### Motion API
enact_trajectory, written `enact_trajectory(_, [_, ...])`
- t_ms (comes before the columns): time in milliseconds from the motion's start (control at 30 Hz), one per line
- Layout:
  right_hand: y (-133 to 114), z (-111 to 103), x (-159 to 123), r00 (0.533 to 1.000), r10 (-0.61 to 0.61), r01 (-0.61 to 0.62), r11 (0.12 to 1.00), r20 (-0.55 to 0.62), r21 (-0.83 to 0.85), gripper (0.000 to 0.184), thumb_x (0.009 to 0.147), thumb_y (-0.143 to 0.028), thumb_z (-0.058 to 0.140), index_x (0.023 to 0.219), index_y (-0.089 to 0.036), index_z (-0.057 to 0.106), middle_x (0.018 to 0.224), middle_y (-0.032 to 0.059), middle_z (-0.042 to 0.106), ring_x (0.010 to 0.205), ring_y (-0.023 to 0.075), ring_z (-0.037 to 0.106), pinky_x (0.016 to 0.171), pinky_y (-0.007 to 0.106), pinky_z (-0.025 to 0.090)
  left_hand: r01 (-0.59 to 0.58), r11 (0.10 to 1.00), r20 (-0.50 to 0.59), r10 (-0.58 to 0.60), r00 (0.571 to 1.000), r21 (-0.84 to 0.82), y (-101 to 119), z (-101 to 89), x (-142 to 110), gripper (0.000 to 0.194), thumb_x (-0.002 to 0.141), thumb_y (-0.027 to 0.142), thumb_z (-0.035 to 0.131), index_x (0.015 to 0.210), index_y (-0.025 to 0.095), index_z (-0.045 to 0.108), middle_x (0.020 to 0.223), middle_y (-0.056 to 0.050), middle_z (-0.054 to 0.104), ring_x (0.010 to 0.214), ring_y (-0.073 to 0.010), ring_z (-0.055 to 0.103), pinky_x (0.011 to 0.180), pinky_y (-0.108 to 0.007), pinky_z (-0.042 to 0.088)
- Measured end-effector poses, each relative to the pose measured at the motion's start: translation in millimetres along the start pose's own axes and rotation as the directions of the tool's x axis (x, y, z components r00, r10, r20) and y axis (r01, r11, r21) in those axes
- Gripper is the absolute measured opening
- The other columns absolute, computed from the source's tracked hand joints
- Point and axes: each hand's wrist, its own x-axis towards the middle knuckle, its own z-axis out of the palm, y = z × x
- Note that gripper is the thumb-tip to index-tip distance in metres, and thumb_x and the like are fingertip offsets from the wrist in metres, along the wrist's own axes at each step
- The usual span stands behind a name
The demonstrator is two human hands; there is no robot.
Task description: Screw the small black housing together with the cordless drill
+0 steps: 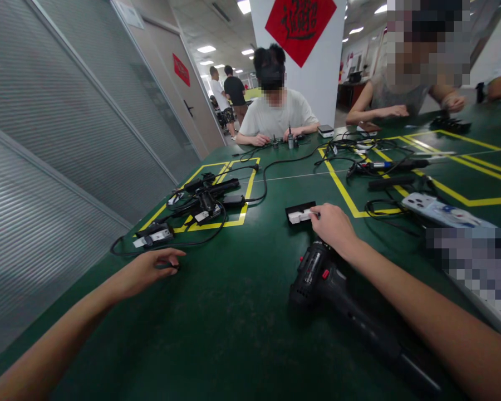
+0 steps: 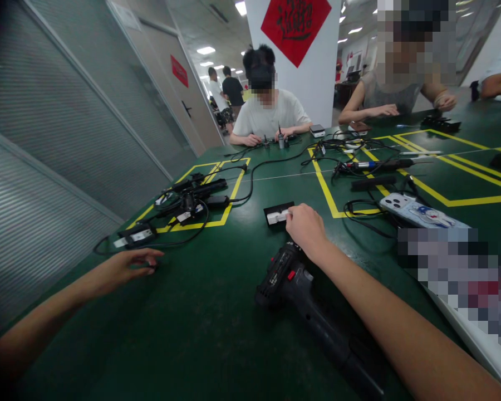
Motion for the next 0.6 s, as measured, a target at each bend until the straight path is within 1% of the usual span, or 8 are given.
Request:
enact_trajectory(67, [-1,0,0,1.0,0.0,0.0,1.0,0.004,-0.006,0.026,0.089,-0.032,0.054,0.111,-0.018,0.058,0.112,0.0059,0.063,0.093,0.0197,0.063,0.079,0.042,0.053,-0.024,0.998,-0.033,0.025,0.999,0.051,2,-0.1,0,0.041,0.072,0.052,0.059,0.11,0.038,0.057,0.1,0.008,0.063,0.102,-0.0194,0.056,0.094,-0.038,0.043])
enact_trajectory(100, [-1,-1,0,1.0,-0.002,0.002,1.0,0.006,-0.009,0.026,0.089,-0.032,0.054,0.111,-0.018,0.058,0.111,0.0059,0.063,0.093,0.0197,0.063,0.079,0.042,0.053,-0.038,0.996,-0.053,0.043,0.998,0.077,7,0.4,0,0.041,0.072,0.051,0.059,0.11,0.037,0.057,0.105,0.008,0.063,0.103,-0.0199,0.055,0.095,-0.038,0.043])
enact_trajectory(167, [-2,-1,1,1.0,-0.009,0.009,1.0,0.012,-0.014,0.026,0.089,-0.032,0.054,0.111,-0.018,0.058,0.111,0.0058,0.063,0.093,0.0196,0.063,0.079,0.042,0.053,-0.073,0.989,-0.1,0.086,0.991,0.126,28,3.8,-1,0.041,0.074,0.051,0.058,0.11,0.034,0.058,0.113,0.005,0.06,0.107,-0.0216,0.053,0.097,-0.039,0.041])
enact_trajectory(267, [-2,-2,1,1.0,-0.021,0.021,1.0,0.019,-0.021,0.027,0.089,-0.031,0.055,0.112,-0.018,0.058,0.111,0.0059,0.063,0.093,0.0198,0.063,0.079,0.042,0.053,-0.172,0.972,-0.14,0.194,0.971,0.16,82,17.7,-1,0.041,0.081,0.051,0.047,0.113,0.028,0.058,0.118,-0.001,0.058,0.11,-0.0246,0.052,0.099,-0.042,0.04])
enact_trajectory(367, [1,-2,3,0.999,-0.037,0.038,0.999,0.024,-0.022,0.027,0.088,-0.031,0.055,0.112,-0.018,0.057,0.112,0.006,0.063,0.094,0.0201,0.063,0.079,0.042,0.053,-0.306,0.933,-0.1,0.329,0.939,0.19,142,41.5,5,0.039,0.084,0.048,0.043,0.114,0.028,0.058,0.118,-0.003,0.057,0.109,-0.0251,0.053,0.094,-0.04,0.044])
enact_trajectory(467, [5,-1,4,0.998,-0.052,0.052,0.999,0.02,-0.016,0.027,0.088,-0.03,0.056,0.112,-0.018,0.057,0.113,0.0061,0.062,0.094,0.0201,0.063,0.079,0.042,0.053,-0.459,0.85,-0.148,0.504,0.851,0.259,188,68.8,29,0.038,0.085,0.041,0.045,0.121,0.029,0.053,0.119,-0.005,0.054,0.107,-0.0233,0.054,0.097,-0.042,0.042])
enact_trajectory(533, [7,0,4,0.998,-0.056,0.056,0.998,0.003,-0.006,0.027,0.088,-0.029,0.056,0.112,-0.019,0.057,0.113,0.0061,0.062,0.094,0.02,0.063,0.079,0.041,0.053,-0.516,0.813,-0.228,0.575,0.786,0.27,208,86.2,56,0.045,0.082,0.037,0.052,0.126,0.027,0.048,0.125,-0.007,0.048,0.109,-0.0242,0.053,0.098,-0.043,0.042])
enact_trajectory(600, [7,1,3,0.998,-0.06,0.061,0.998,-0.025,0.01,0.026,0.088,-0.029,0.056,0.112,-0.019,0.057,0.113,0.006,0.062,0.093,0.0195,0.063,0.078,0.04,0.053,-0.567,0.788,-0.317,0.616,0.721,0.24,222,101.6,88,0.055,0.076,0.036,0.061,0.128,0.026,0.045,0.132,-0.008,0.041,0.116,-0.0256,0.049,0.102,-0.044,0.039])
